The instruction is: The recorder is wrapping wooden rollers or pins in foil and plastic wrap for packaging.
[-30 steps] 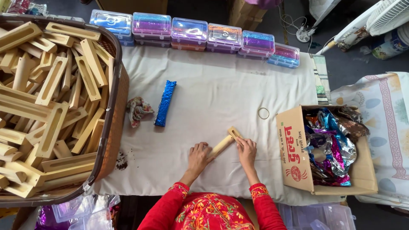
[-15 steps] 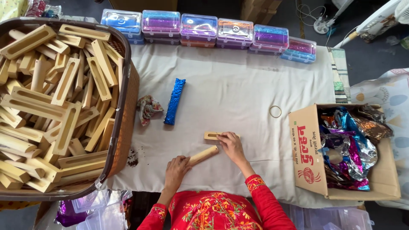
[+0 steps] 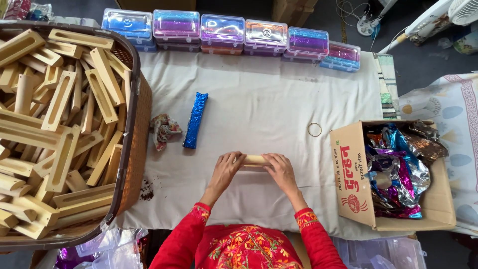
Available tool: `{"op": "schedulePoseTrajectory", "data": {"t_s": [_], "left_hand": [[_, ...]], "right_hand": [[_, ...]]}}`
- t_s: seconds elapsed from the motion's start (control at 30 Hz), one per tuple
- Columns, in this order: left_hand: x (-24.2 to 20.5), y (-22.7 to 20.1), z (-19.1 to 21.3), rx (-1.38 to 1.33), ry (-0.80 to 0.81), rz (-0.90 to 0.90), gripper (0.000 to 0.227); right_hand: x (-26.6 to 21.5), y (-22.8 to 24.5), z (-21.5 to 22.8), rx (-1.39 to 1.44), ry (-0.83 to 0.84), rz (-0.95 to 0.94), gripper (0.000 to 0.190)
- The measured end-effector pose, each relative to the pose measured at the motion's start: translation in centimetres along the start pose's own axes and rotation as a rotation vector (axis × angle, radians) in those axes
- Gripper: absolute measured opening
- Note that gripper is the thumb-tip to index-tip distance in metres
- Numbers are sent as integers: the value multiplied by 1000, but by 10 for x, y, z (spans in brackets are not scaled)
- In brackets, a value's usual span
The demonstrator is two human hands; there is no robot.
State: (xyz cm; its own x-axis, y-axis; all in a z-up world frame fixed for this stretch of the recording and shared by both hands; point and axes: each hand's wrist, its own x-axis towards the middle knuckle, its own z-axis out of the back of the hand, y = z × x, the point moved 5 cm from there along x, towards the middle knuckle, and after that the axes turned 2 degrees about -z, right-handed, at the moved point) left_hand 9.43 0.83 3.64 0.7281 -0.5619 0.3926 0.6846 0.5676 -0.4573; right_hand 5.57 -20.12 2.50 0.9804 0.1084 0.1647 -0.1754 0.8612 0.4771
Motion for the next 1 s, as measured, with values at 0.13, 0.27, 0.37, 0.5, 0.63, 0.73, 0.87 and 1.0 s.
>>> {"op": "schedulePoseTrajectory", "data": {"t_s": [0.13, 0.27, 0.37, 0.5, 0.63, 0.73, 0.87, 1.0], "left_hand": [[-8, 27, -21, -27, 4, 72, 44], [-20, 39, -34, -208, 115, 219, 45], [-22, 39, -39, -203, 97, 194, 48], [-19, 40, -40, -187, 82, 163, 47], [-18, 41, -41, -180, 86, 167, 53], [-18, 42, -42, -189, 156, 215, 59], [-17, 46, -43, -189, 186, 230, 76], [-18, 47, -44, -209, 187, 229, 84]], "right_hand": [[10, -4, -9, 23, 10, 12, 47], [7, -12, -20, 53, 64, -14, 43], [5, -14, -16, 66, 93, -58, 43], [2, -18, -11, 72, 110, -106, 49], [-1, -25, -13, 68, 112, -114, 48], [-1, -25, -14, 60, 123, -113, 45], [1, -23, -13, 47, 139, -108, 44], [2, -23, -12, 47, 155, -126, 45]]}}
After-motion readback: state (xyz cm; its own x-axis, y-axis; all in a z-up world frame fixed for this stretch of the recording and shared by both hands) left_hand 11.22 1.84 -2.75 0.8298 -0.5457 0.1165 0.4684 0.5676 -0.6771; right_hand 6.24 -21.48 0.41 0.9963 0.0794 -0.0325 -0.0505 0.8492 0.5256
